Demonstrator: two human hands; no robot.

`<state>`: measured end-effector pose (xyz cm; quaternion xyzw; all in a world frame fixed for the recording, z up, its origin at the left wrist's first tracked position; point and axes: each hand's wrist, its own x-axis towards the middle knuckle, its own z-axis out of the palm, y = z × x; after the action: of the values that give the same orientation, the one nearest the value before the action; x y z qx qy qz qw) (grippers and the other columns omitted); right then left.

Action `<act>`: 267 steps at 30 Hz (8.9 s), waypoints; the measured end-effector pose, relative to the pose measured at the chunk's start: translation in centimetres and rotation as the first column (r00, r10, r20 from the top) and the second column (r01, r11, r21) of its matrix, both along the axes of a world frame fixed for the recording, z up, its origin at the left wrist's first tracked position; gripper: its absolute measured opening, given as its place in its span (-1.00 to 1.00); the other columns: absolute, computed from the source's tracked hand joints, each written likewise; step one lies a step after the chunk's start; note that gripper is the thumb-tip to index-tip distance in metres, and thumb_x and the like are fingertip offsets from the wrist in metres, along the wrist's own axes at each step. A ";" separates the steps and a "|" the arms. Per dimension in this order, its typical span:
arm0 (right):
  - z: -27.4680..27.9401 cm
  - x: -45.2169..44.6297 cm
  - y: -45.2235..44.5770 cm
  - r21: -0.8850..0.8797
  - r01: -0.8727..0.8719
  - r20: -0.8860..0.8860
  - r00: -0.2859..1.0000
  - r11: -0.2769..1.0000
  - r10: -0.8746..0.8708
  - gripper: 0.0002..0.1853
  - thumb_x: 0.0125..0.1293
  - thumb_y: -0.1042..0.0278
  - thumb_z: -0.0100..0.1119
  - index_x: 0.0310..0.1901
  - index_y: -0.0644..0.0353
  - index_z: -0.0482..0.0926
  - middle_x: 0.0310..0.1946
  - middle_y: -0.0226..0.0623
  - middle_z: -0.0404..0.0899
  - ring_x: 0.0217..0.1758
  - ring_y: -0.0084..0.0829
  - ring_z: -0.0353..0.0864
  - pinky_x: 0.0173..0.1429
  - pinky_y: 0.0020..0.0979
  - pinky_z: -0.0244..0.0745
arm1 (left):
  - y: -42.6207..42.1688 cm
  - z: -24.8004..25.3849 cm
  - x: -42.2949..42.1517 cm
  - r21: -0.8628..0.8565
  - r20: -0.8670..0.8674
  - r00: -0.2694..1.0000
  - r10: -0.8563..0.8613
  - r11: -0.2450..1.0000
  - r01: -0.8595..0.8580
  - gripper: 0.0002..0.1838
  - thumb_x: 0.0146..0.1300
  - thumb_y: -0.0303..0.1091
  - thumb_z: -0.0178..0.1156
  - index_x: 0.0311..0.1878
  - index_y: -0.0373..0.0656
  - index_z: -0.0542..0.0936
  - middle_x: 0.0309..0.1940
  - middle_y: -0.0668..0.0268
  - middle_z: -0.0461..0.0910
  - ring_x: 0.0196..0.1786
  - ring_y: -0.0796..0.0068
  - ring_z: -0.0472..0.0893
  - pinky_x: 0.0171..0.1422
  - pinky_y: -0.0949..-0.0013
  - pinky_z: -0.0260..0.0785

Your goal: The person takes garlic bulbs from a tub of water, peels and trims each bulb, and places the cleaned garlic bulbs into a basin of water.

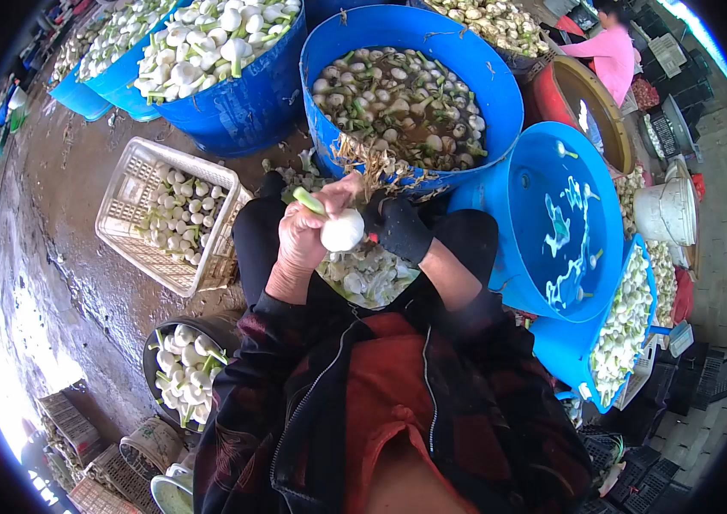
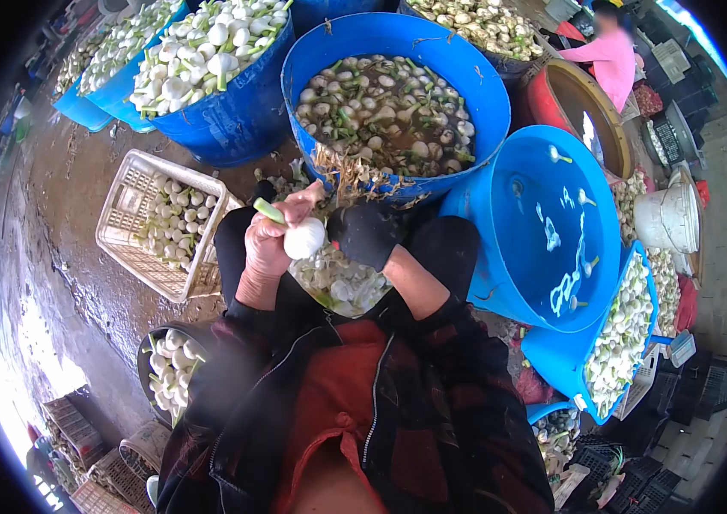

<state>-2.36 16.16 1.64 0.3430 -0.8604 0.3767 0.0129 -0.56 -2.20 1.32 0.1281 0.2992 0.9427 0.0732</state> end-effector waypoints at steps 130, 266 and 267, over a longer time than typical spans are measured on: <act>-1.2 -20.7 13.9 0.582 0.087 0.063 0.987 0.808 -0.151 -0.65 0.11 0.19 0.21 -0.11 0.21 0.56 -0.29 0.02 0.58 -0.23 0.00 0.57 -0.14 -0.08 0.44 | 6.0 -7.9 -12.1 -0.177 0.400 0.734 -0.549 0.739 0.650 -0.57 0.24 -0.14 0.20 -0.01 -0.32 0.50 -0.32 0.21 0.62 -0.33 0.50 0.59 -0.25 0.47 0.49; -1.9 3.0 0.0 0.275 0.100 0.034 0.993 0.956 -0.114 -0.54 0.12 0.21 0.22 0.01 0.29 0.48 -0.25 -0.07 0.60 -0.25 -0.22 0.64 -0.16 -0.26 0.51 | 0.6 -4.0 0.0 0.553 0.357 0.916 -0.182 0.831 -0.051 -0.63 0.09 -0.13 0.18 -0.19 -0.26 0.58 0.16 -0.03 0.41 0.32 0.08 0.28 0.43 0.01 0.00; -1.2 3.1 -0.1 0.021 0.092 0.299 0.950 0.995 -0.095 -0.51 0.12 0.22 0.23 0.06 0.29 0.45 -0.21 -0.12 0.59 -0.22 -0.29 0.62 -0.13 -0.30 0.50 | 0.7 -3.7 0.1 0.399 0.308 0.948 -0.079 0.915 -0.054 -0.62 0.09 -0.12 0.18 -0.18 -0.27 0.58 0.17 -0.03 0.40 0.32 0.10 0.28 0.43 0.04 0.00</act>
<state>0.70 16.02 0.45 0.2408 -0.8691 0.4201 -0.1011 -0.50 -1.46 -2.42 -0.0112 0.0824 0.9916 0.0987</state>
